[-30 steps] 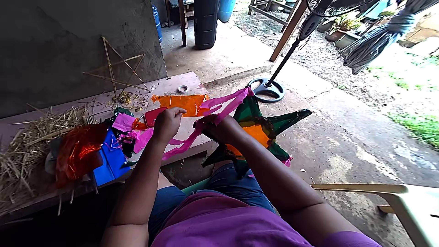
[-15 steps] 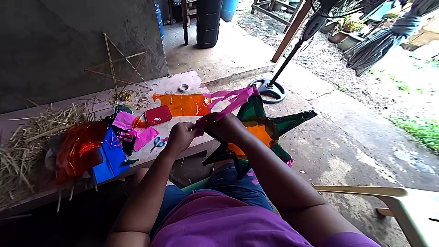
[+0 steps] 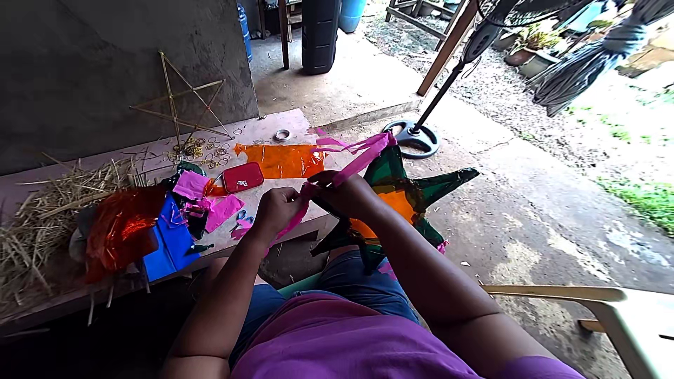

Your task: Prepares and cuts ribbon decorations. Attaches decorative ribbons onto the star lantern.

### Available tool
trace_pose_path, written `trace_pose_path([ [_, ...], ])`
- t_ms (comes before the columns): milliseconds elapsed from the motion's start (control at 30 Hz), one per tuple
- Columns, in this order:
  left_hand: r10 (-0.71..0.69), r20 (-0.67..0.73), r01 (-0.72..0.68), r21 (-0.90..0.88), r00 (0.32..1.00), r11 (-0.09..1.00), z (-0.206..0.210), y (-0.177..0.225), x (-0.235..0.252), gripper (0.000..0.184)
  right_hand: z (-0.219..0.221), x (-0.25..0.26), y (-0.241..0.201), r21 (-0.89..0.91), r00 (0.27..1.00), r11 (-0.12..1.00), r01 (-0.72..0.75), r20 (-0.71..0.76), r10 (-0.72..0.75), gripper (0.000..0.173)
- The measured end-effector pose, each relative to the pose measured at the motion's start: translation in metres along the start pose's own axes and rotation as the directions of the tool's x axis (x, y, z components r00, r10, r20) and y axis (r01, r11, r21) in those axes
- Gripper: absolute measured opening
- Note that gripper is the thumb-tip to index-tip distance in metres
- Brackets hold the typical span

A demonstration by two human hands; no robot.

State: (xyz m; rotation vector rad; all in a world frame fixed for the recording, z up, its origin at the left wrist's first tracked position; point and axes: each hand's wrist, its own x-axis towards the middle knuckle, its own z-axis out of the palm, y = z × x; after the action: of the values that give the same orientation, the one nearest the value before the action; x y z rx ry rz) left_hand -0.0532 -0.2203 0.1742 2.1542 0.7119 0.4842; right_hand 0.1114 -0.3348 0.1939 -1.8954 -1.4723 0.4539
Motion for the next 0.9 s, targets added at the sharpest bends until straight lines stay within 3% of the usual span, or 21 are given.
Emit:
trace_pose_path([
  [300,-0.04,-0.026,0.039,-0.043,0.999,0.998,0.0075,0.0021,-0.0034,0.028,0.0014,-0.0011,-0.0001,-0.033,0.999,0.999,0.005,-0.033,-0.006,0.017],
  [900,-0.047,-0.062,0.034,-0.196,0.997,0.98,0.0102,-0.0032,-0.0045,0.022,0.0007,-0.0037,0.0033,0.085,0.996,0.993,0.078,-0.037,-0.075,0.032],
])
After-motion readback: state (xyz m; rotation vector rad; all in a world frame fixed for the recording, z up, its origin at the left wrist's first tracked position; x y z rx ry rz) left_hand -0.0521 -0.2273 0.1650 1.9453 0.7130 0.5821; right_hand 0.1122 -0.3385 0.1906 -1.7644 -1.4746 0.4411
